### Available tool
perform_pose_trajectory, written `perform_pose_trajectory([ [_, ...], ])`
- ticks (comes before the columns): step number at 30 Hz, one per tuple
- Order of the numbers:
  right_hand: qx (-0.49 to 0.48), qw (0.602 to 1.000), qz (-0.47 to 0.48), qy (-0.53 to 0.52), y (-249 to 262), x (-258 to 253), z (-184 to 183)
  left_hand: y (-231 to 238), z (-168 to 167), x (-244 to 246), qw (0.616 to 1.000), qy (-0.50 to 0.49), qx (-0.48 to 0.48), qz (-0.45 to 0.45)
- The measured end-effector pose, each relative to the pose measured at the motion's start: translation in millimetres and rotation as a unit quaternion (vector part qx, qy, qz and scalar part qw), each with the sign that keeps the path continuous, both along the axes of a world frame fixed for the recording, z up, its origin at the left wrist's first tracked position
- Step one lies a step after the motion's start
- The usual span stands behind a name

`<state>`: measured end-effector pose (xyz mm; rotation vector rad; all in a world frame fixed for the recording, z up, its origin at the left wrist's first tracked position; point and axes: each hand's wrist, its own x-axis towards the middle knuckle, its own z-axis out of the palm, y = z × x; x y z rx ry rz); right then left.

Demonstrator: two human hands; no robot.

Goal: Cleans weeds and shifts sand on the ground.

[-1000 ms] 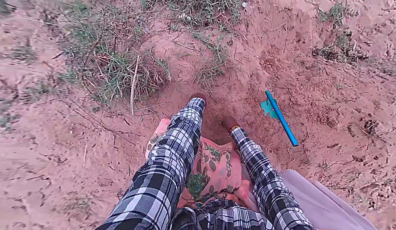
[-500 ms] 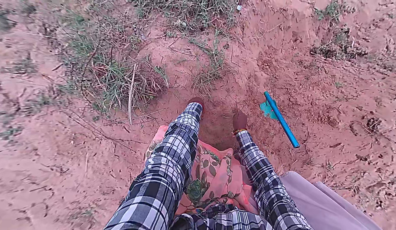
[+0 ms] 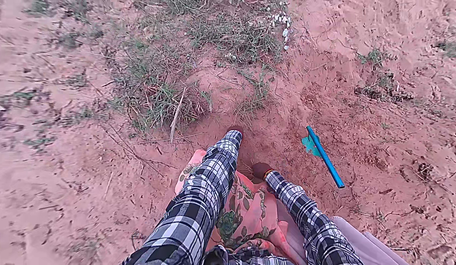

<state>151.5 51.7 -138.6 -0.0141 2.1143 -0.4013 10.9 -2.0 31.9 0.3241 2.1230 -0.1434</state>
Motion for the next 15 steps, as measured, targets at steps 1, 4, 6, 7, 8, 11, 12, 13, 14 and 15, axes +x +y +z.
perform_pose_trajectory([
  [1, -0.007, 1.000, -0.003, -0.013, 4.8, 9.3, 1.8, 0.0, 3.4, 1.1, 1.000, -0.003, -0.003, -0.012],
  [4, 0.027, 0.996, -0.084, -0.019, 30.2, 23.5, -13.4, 7.4, 2.8, -9.7, 1.000, -0.002, 0.029, -0.011],
  [6, 0.053, 0.986, -0.158, -0.012, 42.8, 24.9, -33.3, 5.8, -33.6, -29.6, 0.991, 0.047, 0.109, 0.066],
  [7, 0.059, 0.980, -0.189, -0.007, 45.2, 23.7, -41.7, 4.1, -67.1, -40.1, 0.974, 0.131, 0.152, 0.105],
  [8, 0.063, 0.974, -0.217, -0.003, 44.6, 21.3, -46.4, 4.1, -87.1, -52.7, 0.958, 0.180, 0.173, 0.142],
  [11, 0.072, 0.964, -0.257, -0.003, 35.7, 17.1, -46.4, -2.3, -91.0, -79.3, 0.912, 0.250, 0.201, 0.257],
  [12, 0.072, 0.962, -0.264, -0.006, 34.5, 16.9, -44.6, -5.5, -91.4, -84.4, 0.898, 0.274, 0.208, 0.273],
  [13, 0.072, 0.961, -0.267, -0.008, 34.0, 16.5, -43.4, -8.8, -96.5, -88.7, 0.886, 0.296, 0.220, 0.281],
  [14, 0.072, 0.961, -0.268, -0.008, 33.9, 16.9, -43.4, -11.2, -107.8, -91.4, 0.883, 0.310, 0.231, 0.268],
  [15, 0.071, 0.960, -0.269, -0.007, 33.8, 17.3, -43.4, -12.4, -121.9, -92.3, 0.890, 0.308, 0.237, 0.237],
])
